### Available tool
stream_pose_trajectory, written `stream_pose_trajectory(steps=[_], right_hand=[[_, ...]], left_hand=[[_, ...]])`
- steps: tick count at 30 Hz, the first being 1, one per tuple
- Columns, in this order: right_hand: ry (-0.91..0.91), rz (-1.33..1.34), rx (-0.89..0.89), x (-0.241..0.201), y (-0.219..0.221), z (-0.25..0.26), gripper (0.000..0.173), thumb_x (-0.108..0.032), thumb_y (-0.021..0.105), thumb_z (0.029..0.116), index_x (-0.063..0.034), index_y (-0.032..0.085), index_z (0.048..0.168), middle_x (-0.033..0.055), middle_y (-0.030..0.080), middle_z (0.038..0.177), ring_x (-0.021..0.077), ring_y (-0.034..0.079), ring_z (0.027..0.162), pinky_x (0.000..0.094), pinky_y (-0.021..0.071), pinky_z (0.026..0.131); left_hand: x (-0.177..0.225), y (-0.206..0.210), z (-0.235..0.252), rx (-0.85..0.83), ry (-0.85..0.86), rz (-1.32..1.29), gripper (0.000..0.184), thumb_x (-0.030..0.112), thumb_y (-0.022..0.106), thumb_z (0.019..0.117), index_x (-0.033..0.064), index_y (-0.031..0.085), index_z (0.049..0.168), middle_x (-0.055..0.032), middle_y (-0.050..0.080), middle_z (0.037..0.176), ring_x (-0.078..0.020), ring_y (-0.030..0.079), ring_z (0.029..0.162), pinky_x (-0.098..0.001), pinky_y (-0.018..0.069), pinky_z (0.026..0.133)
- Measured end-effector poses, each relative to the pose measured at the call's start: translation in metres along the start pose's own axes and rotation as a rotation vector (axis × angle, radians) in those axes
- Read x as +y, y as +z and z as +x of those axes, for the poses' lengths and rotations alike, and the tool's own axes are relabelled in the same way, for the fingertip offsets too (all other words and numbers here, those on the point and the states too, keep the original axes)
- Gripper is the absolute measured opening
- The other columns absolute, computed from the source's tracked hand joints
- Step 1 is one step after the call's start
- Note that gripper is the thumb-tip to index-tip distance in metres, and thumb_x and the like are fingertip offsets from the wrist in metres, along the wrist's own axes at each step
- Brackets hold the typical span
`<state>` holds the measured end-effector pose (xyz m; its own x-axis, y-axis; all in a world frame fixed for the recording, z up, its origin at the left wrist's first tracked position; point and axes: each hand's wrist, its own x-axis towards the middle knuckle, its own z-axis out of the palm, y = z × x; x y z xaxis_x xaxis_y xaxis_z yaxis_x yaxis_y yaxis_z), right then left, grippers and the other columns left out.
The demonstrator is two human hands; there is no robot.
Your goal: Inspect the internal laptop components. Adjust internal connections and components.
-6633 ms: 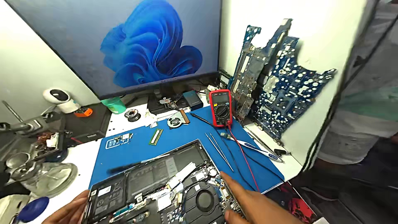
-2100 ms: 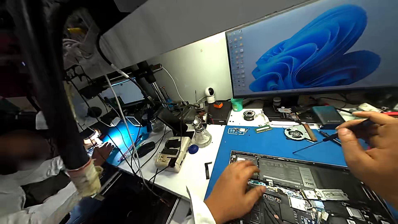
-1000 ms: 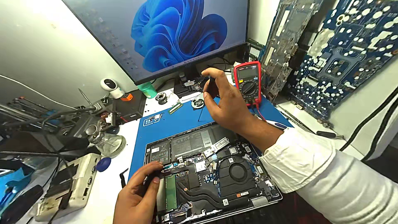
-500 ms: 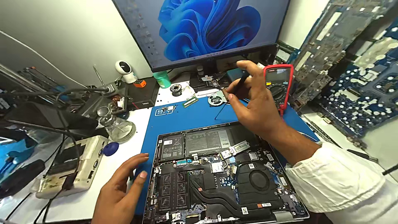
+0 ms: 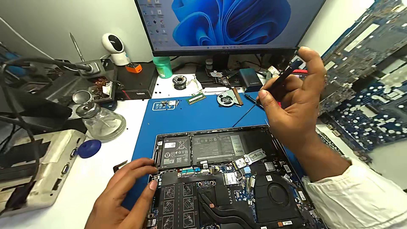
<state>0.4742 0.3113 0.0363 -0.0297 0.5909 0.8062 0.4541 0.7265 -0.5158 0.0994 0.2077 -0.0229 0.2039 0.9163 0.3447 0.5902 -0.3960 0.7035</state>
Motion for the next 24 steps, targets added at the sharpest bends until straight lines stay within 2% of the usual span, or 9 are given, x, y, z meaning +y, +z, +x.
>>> stream_pose_trajectory(steps=[3, 9, 18, 24], right_hand=[[0.033, 0.003, 0.008, 0.004, 0.002, -0.003, 0.078, 0.000, 0.065, 0.0940, 0.0035, 0.017, 0.156, 0.0136, 0.065, 0.101, 0.0223, 0.069, 0.087, 0.0382, 0.0618, 0.077], [0.060, 0.026, 0.009, 0.003, 0.003, -0.004, 0.076, 0.002, 0.065, 0.0938, 0.0035, 0.020, 0.155, 0.0134, 0.065, 0.100, 0.0217, 0.069, 0.087, 0.0373, 0.0628, 0.078], [0.037, -0.001, -0.019, -0.001, 0.003, -0.003, 0.075, 0.003, 0.063, 0.0930, 0.0071, 0.021, 0.155, 0.0128, 0.065, 0.101, 0.0191, 0.069, 0.087, 0.0348, 0.0625, 0.076], [0.028, 0.024, -0.020, -0.001, 0.004, -0.001, 0.074, 0.004, 0.064, 0.0924, 0.0090, 0.022, 0.153, 0.0127, 0.065, 0.101, 0.0183, 0.068, 0.085, 0.0335, 0.0623, 0.075]], left_hand=[[0.011, 0.001, 0.014, -0.090, 0.063, 0.102, 0.021, 0.032, 0.063, 0.0979, 0.0175, 0.074, 0.109, -0.0030, 0.066, 0.123, -0.0205, 0.055, 0.127, -0.0462, 0.0438, 0.109], [0.023, 0.020, 0.037, -0.184, 0.179, 0.265, 0.022, 0.039, 0.059, 0.0970, 0.0256, 0.076, 0.100, 0.0041, 0.066, 0.108, -0.0174, 0.058, 0.112, -0.0422, 0.0472, 0.095], [0.036, 0.028, 0.043, -0.259, 0.105, 0.367, 0.017, 0.035, 0.060, 0.0939, 0.0256, 0.074, 0.096, 0.0040, 0.066, 0.104, -0.0210, 0.058, 0.110, -0.0474, 0.0458, 0.093], [0.041, 0.031, 0.050, -0.317, 0.035, 0.451, 0.011, 0.031, 0.059, 0.0879, 0.0268, 0.069, 0.088, 0.0072, 0.063, 0.094, -0.0205, 0.059, 0.102, -0.0505, 0.0452, 0.089]])
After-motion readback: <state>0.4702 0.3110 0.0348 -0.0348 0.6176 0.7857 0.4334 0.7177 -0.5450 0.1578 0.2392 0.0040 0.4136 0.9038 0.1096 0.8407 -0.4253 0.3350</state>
